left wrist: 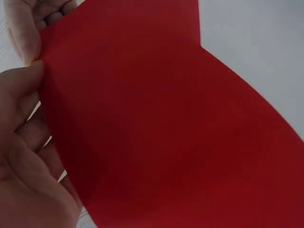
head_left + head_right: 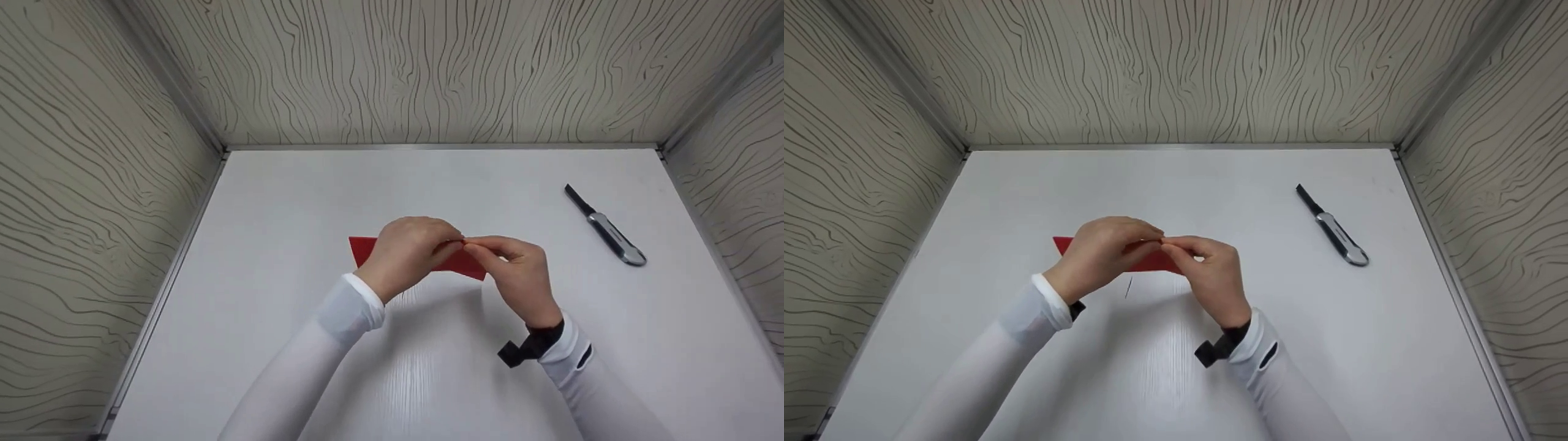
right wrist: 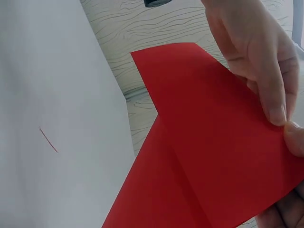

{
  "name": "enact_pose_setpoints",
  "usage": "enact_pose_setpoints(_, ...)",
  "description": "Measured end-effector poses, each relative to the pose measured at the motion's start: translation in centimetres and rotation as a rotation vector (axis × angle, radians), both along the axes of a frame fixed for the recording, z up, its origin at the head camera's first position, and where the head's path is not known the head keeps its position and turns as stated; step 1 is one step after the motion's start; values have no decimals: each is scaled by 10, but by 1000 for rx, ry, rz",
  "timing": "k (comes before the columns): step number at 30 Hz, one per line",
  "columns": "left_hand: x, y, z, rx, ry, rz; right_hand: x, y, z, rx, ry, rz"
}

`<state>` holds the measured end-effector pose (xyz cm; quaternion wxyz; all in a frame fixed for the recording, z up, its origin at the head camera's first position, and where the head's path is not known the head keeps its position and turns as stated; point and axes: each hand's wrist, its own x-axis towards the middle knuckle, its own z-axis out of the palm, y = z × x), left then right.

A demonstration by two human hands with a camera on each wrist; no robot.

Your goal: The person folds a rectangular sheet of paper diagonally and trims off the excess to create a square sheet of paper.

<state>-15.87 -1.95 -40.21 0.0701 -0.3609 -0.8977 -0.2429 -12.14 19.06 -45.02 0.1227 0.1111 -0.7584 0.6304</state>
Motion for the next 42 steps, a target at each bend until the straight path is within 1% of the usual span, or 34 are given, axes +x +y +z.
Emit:
enact_pose_setpoints(3, 1, 1, 0, 6, -28, 27, 0, -4, -1, -7, -13, 0)
enact_pose_setpoints(7, 2, -4, 0, -6, -63, 29, 0, -2, -2, 8, -18, -14)
enact_pose_setpoints(13, 2, -11, 0, -9, -112, 47, -2, 0, -5, 32, 36, -48)
enact_pose_setpoints(15, 2, -10, 0, -17, -117, 45, -2, -2, -5, 66, 53, -51)
enact_pose_setpoints(18, 3, -6, -1, -16, -104, 28, -1, -6, -4, 104, 83, -47)
enact_pose_setpoints(22, 4, 0, -2, -18, -51, 8, -1, -10, -5, 103, 112, -33)
enact_pose_setpoints(25, 5, 1, -2, -33, -32, 12, 0, -10, -7, 92, 123, -30)
enact_pose_setpoints(30, 5, 0, -4, -52, -63, 10, 0, -8, -9, 105, 130, -30)
enact_pose_setpoints(37, 4, -8, -7, -37, -101, 12, 0, -5, -7, 103, 126, -27)
enact_pose_setpoints(39, 3, -10, -7, -30, -114, 15, 1, -3, -6, 104, 115, -34)
enact_pose_setpoints(42, 2, -15, -7, -18, -140, 40, 0, 1, -6, 99, 102, -65)
